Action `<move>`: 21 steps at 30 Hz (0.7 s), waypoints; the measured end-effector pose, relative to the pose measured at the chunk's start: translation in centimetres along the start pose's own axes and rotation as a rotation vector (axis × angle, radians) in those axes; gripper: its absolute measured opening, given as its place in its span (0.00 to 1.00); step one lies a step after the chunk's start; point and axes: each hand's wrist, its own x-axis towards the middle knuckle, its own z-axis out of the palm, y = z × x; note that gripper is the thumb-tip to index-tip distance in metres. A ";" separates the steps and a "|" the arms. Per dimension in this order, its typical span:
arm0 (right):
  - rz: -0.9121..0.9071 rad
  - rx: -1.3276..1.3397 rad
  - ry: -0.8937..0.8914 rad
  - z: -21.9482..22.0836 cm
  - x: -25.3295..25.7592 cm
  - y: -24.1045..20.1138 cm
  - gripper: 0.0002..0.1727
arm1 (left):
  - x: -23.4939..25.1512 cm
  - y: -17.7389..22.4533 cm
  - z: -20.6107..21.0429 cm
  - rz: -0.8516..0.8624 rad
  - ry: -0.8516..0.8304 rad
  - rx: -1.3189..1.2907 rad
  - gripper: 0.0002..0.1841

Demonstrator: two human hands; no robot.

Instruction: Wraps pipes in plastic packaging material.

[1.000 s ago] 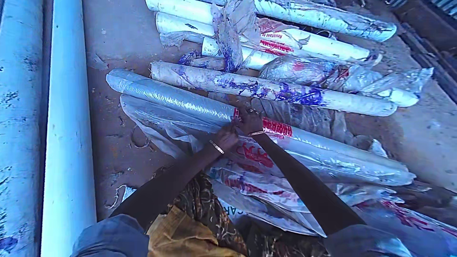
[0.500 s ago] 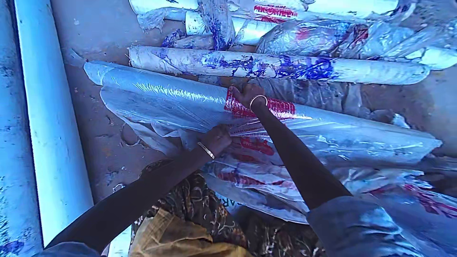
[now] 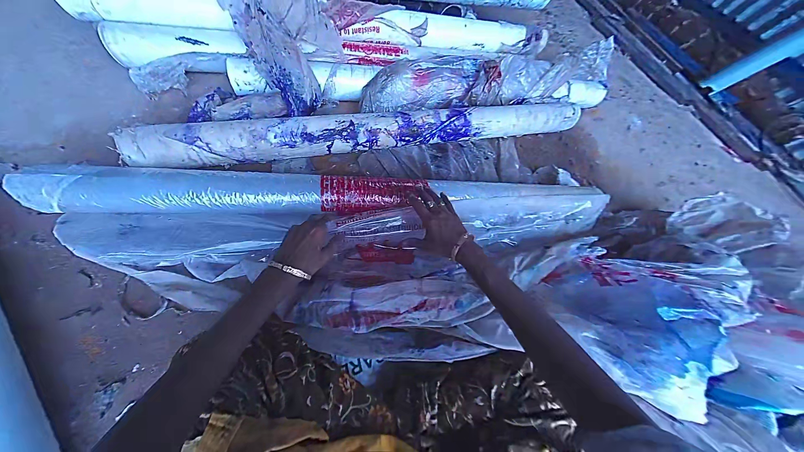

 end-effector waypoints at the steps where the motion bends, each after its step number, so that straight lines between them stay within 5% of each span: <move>1: 0.058 -0.057 -0.038 0.8 -0.7 0.9 0.52 | -0.1 1.0 -0.3 -0.051 -0.015 0.083 0.30; 3: 0.118 -0.069 0.066 2.7 -1.2 2.6 0.37 | -0.2 3.3 -0.5 -0.053 0.116 0.190 0.33; 5: 0.150 -0.046 0.177 4.1 -1.1 2.7 0.28 | 0.8 5.5 -0.1 0.190 0.522 0.211 0.29; 7: 0.199 -0.007 0.204 4.3 -1.0 1.9 0.26 | 4.0 9.2 -0.2 0.333 0.676 0.181 0.28; 11: 0.225 0.013 0.102 3.2 -2.0 0.9 0.25 | 13.3 14.4 2.5 0.068 0.029 -0.075 0.34; 21: 0.301 0.124 -0.092 3.9 -6.1 -0.6 0.23 | 17.7 16.7 4.3 -0.108 0.046 0.052 0.44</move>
